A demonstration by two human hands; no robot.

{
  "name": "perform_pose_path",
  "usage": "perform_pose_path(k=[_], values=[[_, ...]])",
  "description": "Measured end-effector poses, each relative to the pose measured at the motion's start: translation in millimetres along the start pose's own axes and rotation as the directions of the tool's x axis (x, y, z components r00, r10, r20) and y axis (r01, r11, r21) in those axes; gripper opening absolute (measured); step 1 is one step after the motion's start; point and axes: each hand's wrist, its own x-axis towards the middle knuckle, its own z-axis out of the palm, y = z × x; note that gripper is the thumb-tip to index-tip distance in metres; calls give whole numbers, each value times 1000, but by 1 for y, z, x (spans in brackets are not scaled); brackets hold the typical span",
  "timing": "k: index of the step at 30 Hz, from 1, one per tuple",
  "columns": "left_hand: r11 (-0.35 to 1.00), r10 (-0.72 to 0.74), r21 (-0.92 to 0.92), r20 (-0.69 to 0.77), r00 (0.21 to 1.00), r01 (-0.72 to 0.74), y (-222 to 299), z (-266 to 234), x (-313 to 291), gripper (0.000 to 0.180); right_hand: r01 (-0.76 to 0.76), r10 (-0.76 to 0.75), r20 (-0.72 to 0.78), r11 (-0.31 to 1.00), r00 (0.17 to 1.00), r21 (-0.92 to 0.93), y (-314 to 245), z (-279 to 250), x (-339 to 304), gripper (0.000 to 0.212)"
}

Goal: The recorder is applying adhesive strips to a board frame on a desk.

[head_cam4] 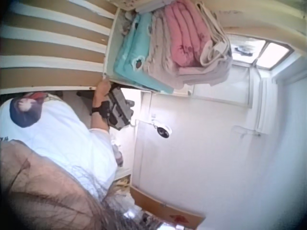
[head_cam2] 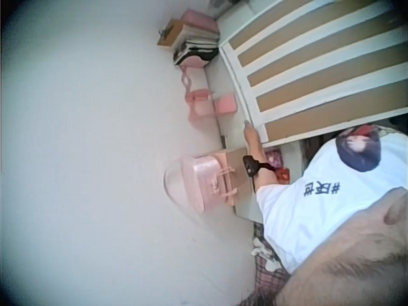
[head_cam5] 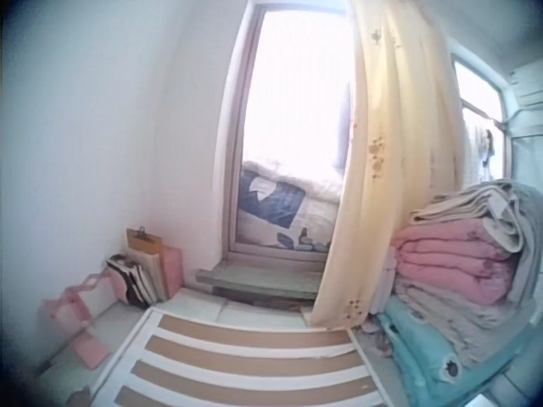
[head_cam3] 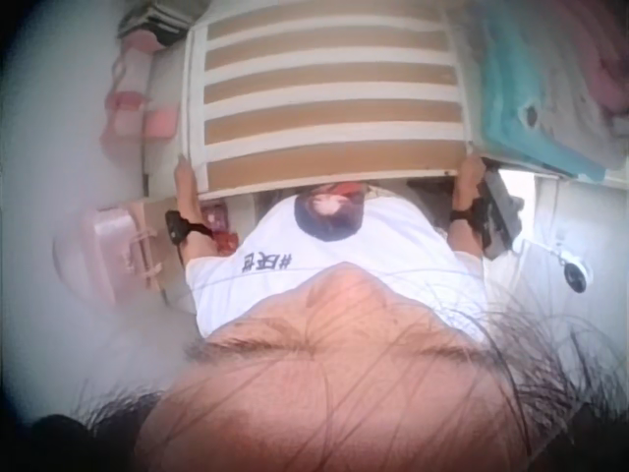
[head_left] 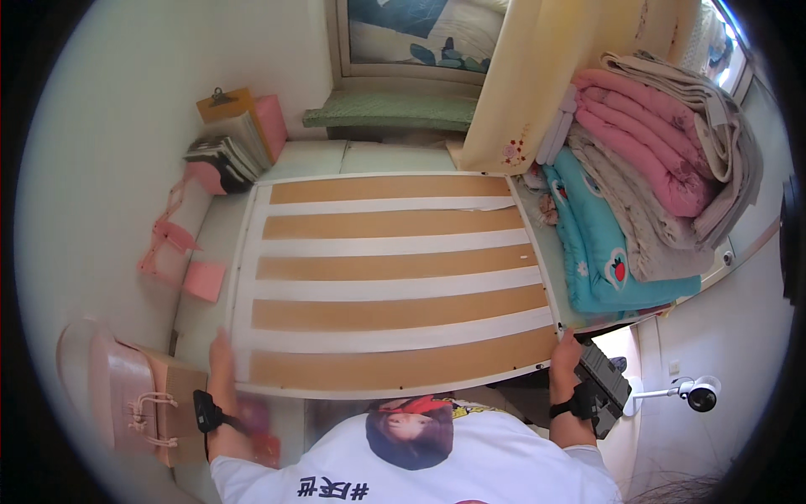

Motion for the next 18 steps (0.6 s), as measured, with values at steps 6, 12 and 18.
perform_pose_path(k=[6,12,18], values=[[994,69,-75,-87,994,-75,-19,2,18,63,-55,54,-28,998,998,-32,-2,9,-15,56],[995,2,-98,-41,999,-7,-24,6,30,61,-41,30,-51,976,998,-214,16,17,-9,58],[961,217,186,-57,975,-203,-60,16,40,65,188,-173,72,908,982,-375,31,26,15,44]])
